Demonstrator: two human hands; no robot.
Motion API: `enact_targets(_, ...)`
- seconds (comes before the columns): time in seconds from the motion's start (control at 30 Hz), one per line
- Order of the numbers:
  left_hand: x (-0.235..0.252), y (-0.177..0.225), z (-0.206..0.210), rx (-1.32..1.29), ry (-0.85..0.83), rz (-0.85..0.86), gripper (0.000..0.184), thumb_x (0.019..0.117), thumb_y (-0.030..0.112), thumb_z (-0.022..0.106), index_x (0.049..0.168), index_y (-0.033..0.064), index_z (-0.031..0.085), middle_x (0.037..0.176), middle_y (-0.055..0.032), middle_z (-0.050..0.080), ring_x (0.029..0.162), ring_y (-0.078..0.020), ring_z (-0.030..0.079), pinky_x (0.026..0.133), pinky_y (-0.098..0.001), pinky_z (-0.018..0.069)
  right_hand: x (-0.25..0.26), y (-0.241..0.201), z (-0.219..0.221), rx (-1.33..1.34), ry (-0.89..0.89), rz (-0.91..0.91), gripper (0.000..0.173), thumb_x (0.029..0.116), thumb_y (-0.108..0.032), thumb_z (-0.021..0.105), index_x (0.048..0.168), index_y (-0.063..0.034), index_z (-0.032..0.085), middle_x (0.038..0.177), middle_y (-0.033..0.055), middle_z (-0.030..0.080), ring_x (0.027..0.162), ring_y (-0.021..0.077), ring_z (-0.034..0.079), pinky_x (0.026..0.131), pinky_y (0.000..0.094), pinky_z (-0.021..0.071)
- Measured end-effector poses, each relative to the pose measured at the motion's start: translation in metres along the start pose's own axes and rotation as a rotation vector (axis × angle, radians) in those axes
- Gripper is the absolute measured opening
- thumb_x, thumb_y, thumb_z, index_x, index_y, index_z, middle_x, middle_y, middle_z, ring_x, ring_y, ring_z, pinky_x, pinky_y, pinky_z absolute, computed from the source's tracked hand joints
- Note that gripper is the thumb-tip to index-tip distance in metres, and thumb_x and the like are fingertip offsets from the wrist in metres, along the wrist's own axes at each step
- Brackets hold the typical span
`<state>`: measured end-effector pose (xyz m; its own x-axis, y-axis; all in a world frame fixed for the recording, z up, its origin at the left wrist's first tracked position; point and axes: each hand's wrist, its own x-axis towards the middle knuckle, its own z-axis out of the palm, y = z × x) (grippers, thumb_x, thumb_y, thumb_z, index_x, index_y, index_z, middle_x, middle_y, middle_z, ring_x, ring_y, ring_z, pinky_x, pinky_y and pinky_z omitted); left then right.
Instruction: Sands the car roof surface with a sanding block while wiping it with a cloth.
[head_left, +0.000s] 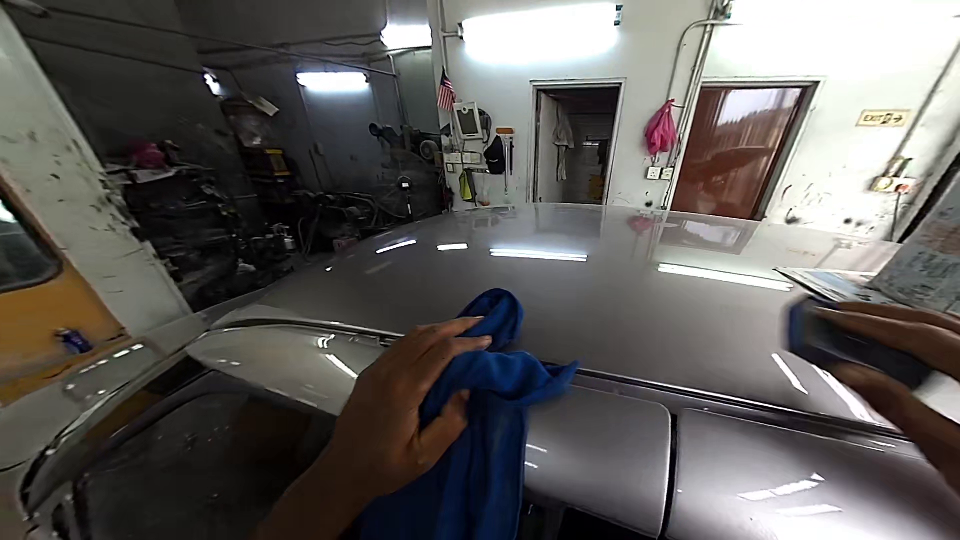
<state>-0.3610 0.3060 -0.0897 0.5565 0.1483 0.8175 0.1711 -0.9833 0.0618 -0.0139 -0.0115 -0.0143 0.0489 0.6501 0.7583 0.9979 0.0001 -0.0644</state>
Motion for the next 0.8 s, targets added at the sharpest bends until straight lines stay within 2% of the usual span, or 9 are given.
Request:
enact_targets(0.07,-0.001,-0.002,0.001,0.002,0.006,-0.003,0.046,0.1008,0.044,0.042,0.135,0.0242,0.065,0.145,0.0040,0.059,0.129,-0.0131,0.057,0.103,-0.0375,0.0514,0.036,0.010,0.027,-0.049,0.012,-0.087,0.046,0.0993,-0.047,0.057,0.131,-0.0160,0.069,0.128,0.0009,0.069,0.117,0.0159,0.064,0.099,0.0429,0.0537)
enact_targets(0.13,0.000,-0.005,0.002,-0.006,-0.001,0.001,0.045,0.1010,0.046,0.041,0.132,0.0245,0.066,0.143,0.0026,0.061,0.128,-0.0156,0.059,0.102,-0.0393,0.0523,0.070,0.012,0.048,-0.066,-0.031,-0.118,0.041,0.0995,-0.046,0.056,0.128,-0.0201,0.070,0.123,-0.0029,0.070,0.110,0.0149,0.066,0.093,0.0414,0.0559)
enact_targets(0.23,0.001,-0.007,0.000,-0.024,-0.042,0.002,0.046,0.1023,0.048,0.040,0.133,0.0237,0.064,0.143,-0.0022,0.062,0.130,-0.0191,0.058,0.104,-0.0414,0.0502,0.111,0.020,0.076,-0.028,-0.117,-0.126,0.035,0.1013,-0.039,0.058,0.126,-0.0166,0.070,0.116,0.0002,0.072,0.106,0.0175,0.067,0.094,0.0408,0.0553)
enact_targets(0.33,0.002,-0.007,-0.004,-0.062,-0.095,-0.003,0.046,0.1026,0.045,0.042,0.134,0.0193,0.063,0.142,-0.0095,0.062,0.131,-0.0235,0.057,0.106,-0.0426,0.0477,0.139,0.028,0.102,0.023,-0.187,-0.079,0.031,0.1011,-0.035,0.061,0.124,-0.0164,0.072,0.108,0.0020,0.072,0.100,0.0169,0.068,0.090,0.0410,0.0555)
enact_targets(0.53,0.004,-0.012,-0.007,-0.085,-0.137,0.005,0.049,0.1034,0.044,0.042,0.136,0.0141,0.063,0.143,-0.0176,0.060,0.131,-0.0302,0.056,0.107,-0.0447,0.0450,0.162,0.038,0.137,0.074,-0.264,-0.011,0.025,0.1009,-0.031,0.064,0.119,-0.0165,0.073,0.102,0.0011,0.072,0.093,0.0146,0.070,0.084,0.0404,0.0580)
enact_targets(0.7,0.004,-0.009,-0.007,-0.111,-0.132,-0.019,0.049,0.1031,0.045,0.042,0.135,0.0138,0.064,0.141,-0.0185,0.061,0.131,-0.0317,0.057,0.108,-0.0466,0.0452,0.157,0.046,0.147,0.037,-0.271,-0.013,0.027,0.1004,-0.033,0.064,0.122,-0.0188,0.073,0.109,-0.0015,0.073,0.100,0.0118,0.070,0.089,0.0383,0.0578)
enact_targets(0.8,0.002,-0.004,-0.008,-0.084,-0.126,-0.051,0.049,0.1032,0.047,0.042,0.134,0.0167,0.065,0.143,-0.0138,0.061,0.132,-0.0279,0.056,0.108,-0.0455,0.0462,0.152,0.043,0.146,0.044,-0.255,-0.020,0.031,0.1000,-0.033,0.063,0.126,-0.0202,0.073,0.118,-0.0011,0.073,0.109,0.0161,0.069,0.095,0.0449,0.0560)
